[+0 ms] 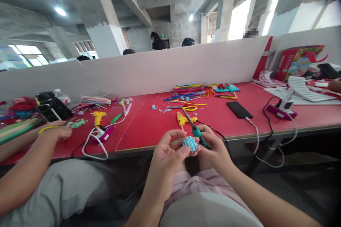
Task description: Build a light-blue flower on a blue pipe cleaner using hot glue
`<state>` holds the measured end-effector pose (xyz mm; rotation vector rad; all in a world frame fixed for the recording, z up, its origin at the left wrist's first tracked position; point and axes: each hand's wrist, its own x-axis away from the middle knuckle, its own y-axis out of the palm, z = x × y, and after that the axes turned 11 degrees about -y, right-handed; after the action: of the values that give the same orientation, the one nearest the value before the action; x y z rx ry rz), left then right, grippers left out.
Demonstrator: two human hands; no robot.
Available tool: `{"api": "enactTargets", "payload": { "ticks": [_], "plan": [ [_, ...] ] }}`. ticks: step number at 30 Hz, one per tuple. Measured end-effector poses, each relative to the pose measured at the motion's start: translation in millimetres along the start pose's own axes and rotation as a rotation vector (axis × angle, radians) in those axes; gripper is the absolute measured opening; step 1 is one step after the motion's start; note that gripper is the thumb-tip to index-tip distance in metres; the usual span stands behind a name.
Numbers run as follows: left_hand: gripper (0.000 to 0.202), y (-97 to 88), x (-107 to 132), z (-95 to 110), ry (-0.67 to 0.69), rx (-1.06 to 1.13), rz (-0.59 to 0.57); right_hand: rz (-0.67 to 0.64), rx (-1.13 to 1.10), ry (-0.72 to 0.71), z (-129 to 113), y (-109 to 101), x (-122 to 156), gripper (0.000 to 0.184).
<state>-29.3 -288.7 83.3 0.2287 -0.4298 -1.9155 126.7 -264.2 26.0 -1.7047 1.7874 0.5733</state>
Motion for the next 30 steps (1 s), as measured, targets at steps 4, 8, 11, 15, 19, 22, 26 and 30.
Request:
{"api": "enactTargets", "payload": {
  "ticks": [4, 8, 11, 15, 19, 22, 26, 30],
  "plan": [
    [0.024, -7.8, -3.5, 0.5, -0.06, 0.059, -0.04, -0.003, 0.013, 0.008, 3.2, 2.0, 2.3, 0.005],
    [0.02, -10.6, -9.8, 0.0, -0.097, 0.114, -0.052, 0.003, 0.033, -0.004, 9.7, 3.0, 2.4, 0.006],
    [0.02, -11.1, -19.4, -2.4, -0.096, 0.155, -0.077, 0.005, 0.041, -0.007, 17.3, 4.4, 1.6, 0.005],
    [0.021, -18.5, -43.1, -7.3, -0.096, 0.152, -0.094, 0.008, 0.067, 0.039, 34.0, -1.3, -4.6, 0.012],
    [0.02, -36.9, -79.9, -5.4, -0.114, 0.116, -0.057, 0.027, 0.169, 0.147, 65.1, -30.3, -23.7, 0.019],
    [0.018, -52.3, -109.3, 3.3, -0.14, 0.127, -0.057, 0.018, 0.298, 0.229, 94.8, -65.6, -41.0, 0.027],
    [0.017, -68.5, -143.2, 17.3, -0.166, 0.152, 0.021, -0.079, 0.525, 0.261, 131.3, -111.2, -54.1, 0.03],
    [0.019, -80.0, -173.0, 26.3, -0.185, 0.159, 0.081, -0.211, 0.746, 0.216, 161.6, -137.1, -62.3, 0.025]
  ]
}}
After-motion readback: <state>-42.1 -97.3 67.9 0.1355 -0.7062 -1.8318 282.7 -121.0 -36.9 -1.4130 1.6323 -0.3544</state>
